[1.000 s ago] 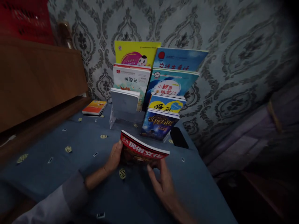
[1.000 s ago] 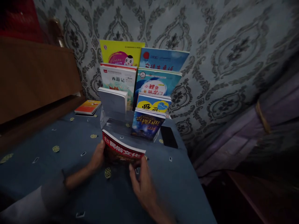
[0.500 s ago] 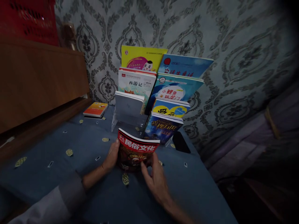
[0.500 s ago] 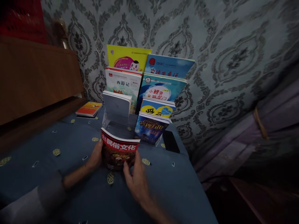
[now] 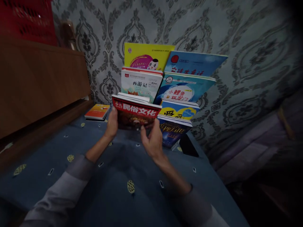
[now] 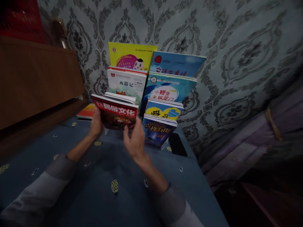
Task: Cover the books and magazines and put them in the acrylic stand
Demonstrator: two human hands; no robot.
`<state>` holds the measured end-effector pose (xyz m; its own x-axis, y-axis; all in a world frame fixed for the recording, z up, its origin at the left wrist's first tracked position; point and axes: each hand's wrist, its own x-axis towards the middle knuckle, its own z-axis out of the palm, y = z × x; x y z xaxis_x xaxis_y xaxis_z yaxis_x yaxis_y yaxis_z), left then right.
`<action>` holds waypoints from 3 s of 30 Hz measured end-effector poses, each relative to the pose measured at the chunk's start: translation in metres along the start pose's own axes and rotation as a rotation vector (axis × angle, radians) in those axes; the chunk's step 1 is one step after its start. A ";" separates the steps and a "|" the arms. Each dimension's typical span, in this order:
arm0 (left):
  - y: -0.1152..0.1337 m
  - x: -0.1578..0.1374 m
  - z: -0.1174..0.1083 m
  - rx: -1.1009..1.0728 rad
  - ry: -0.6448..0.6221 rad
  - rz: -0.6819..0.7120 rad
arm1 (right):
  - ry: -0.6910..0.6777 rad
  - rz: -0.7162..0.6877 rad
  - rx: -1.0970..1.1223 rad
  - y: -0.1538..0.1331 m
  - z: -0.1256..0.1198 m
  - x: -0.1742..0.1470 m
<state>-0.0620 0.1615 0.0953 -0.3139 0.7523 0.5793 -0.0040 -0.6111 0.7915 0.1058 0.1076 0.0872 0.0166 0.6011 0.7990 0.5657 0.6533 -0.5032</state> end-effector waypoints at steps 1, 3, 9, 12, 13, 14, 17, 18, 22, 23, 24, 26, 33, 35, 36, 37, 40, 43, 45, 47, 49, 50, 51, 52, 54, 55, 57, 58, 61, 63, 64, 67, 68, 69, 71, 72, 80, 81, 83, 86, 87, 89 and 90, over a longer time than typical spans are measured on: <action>0.005 0.010 0.005 0.004 0.000 0.059 | 0.036 -0.022 0.006 0.000 0.001 0.011; 0.012 0.023 0.012 0.022 0.027 0.149 | 0.085 -0.046 0.018 -0.002 0.003 0.025; 0.007 0.031 0.012 0.048 0.122 0.229 | 0.030 -0.033 0.030 -0.001 -0.001 0.032; 0.006 0.032 0.009 0.080 0.143 0.234 | -0.076 0.012 0.047 0.004 -0.005 0.033; 0.008 0.033 0.007 0.090 0.120 0.240 | -0.117 0.029 0.058 0.006 -0.006 0.034; 0.011 0.034 0.006 0.101 0.083 0.248 | -0.157 0.043 0.070 0.008 -0.008 0.035; 0.026 0.037 0.001 0.155 -0.048 0.284 | -0.231 0.063 0.109 0.014 -0.013 0.038; 0.032 0.037 0.000 0.180 -0.083 0.303 | -0.231 0.058 0.119 0.015 -0.015 0.038; 0.060 0.035 -0.006 0.283 -0.161 0.438 | -0.168 -0.002 0.208 0.016 -0.017 0.040; 0.066 0.034 -0.008 0.313 -0.159 0.471 | -0.154 -0.019 0.237 0.016 -0.017 0.040; 0.072 0.032 -0.009 0.338 -0.154 0.494 | -0.143 -0.034 0.258 0.015 -0.016 0.040; 0.079 0.030 -0.010 0.364 -0.148 0.505 | -0.136 -0.054 0.271 0.014 -0.014 0.039; 0.069 0.032 -0.010 0.317 -0.155 0.455 | -0.171 -0.091 0.209 0.022 -0.008 0.038; 0.064 0.035 -0.009 0.310 -0.159 0.443 | -0.189 -0.098 0.197 0.025 -0.007 0.038; 0.061 0.036 -0.009 0.305 -0.163 0.435 | -0.200 -0.094 0.187 0.027 -0.007 0.038; 0.059 0.037 -0.009 0.300 -0.169 0.427 | -0.211 -0.086 0.175 0.028 -0.006 0.038; 0.053 0.039 -0.010 0.296 -0.182 0.410 | -0.228 -0.063 0.147 0.033 -0.004 0.037; 0.048 0.041 -0.011 0.322 -0.191 0.416 | -0.228 -0.072 0.161 0.038 -0.001 0.037; 0.043 0.042 -0.011 0.347 -0.195 0.420 | -0.237 -0.069 0.169 0.041 0.001 0.037; 0.039 0.044 -0.012 0.365 -0.197 0.414 | -0.254 -0.050 0.173 0.042 0.001 0.037; 0.034 0.045 -0.013 0.373 -0.198 0.402 | -0.273 -0.027 0.175 0.042 0.002 0.037; 0.032 0.046 -0.013 0.373 -0.197 0.397 | -0.280 -0.020 0.173 0.043 0.002 0.037; 0.030 0.046 -0.013 0.371 -0.194 0.393 | -0.284 -0.016 0.167 0.043 0.002 0.037; 0.028 0.047 -0.012 0.368 -0.188 0.390 | -0.284 -0.016 0.157 0.044 0.003 0.037; 0.023 0.048 -0.011 0.361 -0.163 0.388 | -0.269 -0.021 0.135 0.047 0.005 0.037; 0.021 0.048 -0.010 0.358 -0.148 0.388 | -0.258 -0.027 0.130 0.048 0.006 0.037; 0.016 0.049 -0.008 0.354 -0.117 0.393 | -0.237 -0.042 0.134 0.049 0.007 0.037; 0.014 0.050 -0.007 0.354 -0.100 0.399 | -0.230 -0.046 0.139 0.050 0.008 0.037; 0.010 0.053 -0.005 0.350 -0.060 0.416 | -0.222 -0.044 0.154 0.048 0.008 0.037; 0.007 0.055 -0.005 0.343 -0.049 0.421 | -0.221 -0.042 0.144 0.046 0.007 0.037; 0.006 0.056 -0.005 0.337 -0.050 0.421 | -0.221 -0.041 0.131 0.046 0.007 0.036; 0.002 0.059 -0.005 0.322 -0.056 0.415 | -0.218 -0.031 0.087 0.046 0.009 0.036; 0.000 0.060 -0.005 0.319 -0.058 0.412 | -0.216 -0.032 0.081 0.046 0.009 0.035; -0.001 0.060 -0.005 0.317 -0.060 0.410 | -0.213 -0.039 0.083 0.047 0.010 0.035; -0.003 0.062 -0.006 0.313 -0.065 0.401 | -0.205 -0.059 0.095 0.048 0.010 0.035; -0.004 0.062 -0.006 0.309 -0.068 0.396 | -0.201 -0.067 0.099 0.048 0.010 0.036; -0.021 0.068 -0.006 0.324 -0.091 0.380 | -0.234 -0.060 0.046 0.057 0.013 0.035; -0.025 0.068 -0.006 0.335 -0.092 0.364 | -0.246 -0.063 0.046 0.060 0.014 0.035; -0.032 0.069 -0.006 0.370 -0.090 0.331 | -0.273 -0.067 0.041 0.066 0.016 0.034; -0.038 0.068 -0.006 0.437 -0.079 0.316 | -0.304 -0.055 -0.003 0.071 0.018 0.033; -0.039 0.067 -0.006 0.462 -0.070 0.318 | -0.307 -0.049 -0.022 0.072 0.018 0.032; -0.038 0.066 -0.006 0.521 -0.042 0.336 | -0.304 -0.036 -0.047 0.072 0.018 0.031; -0.037 0.065 -0.006 0.555 -0.024 0.352 | -0.297 -0.027 -0.051 0.072 0.018 0.030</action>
<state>-0.0878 0.2315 0.1022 -0.1856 0.5401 0.8209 0.5873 -0.6088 0.5333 0.1318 0.1810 0.0696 -0.2366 0.6967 0.6772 0.6036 0.6516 -0.4595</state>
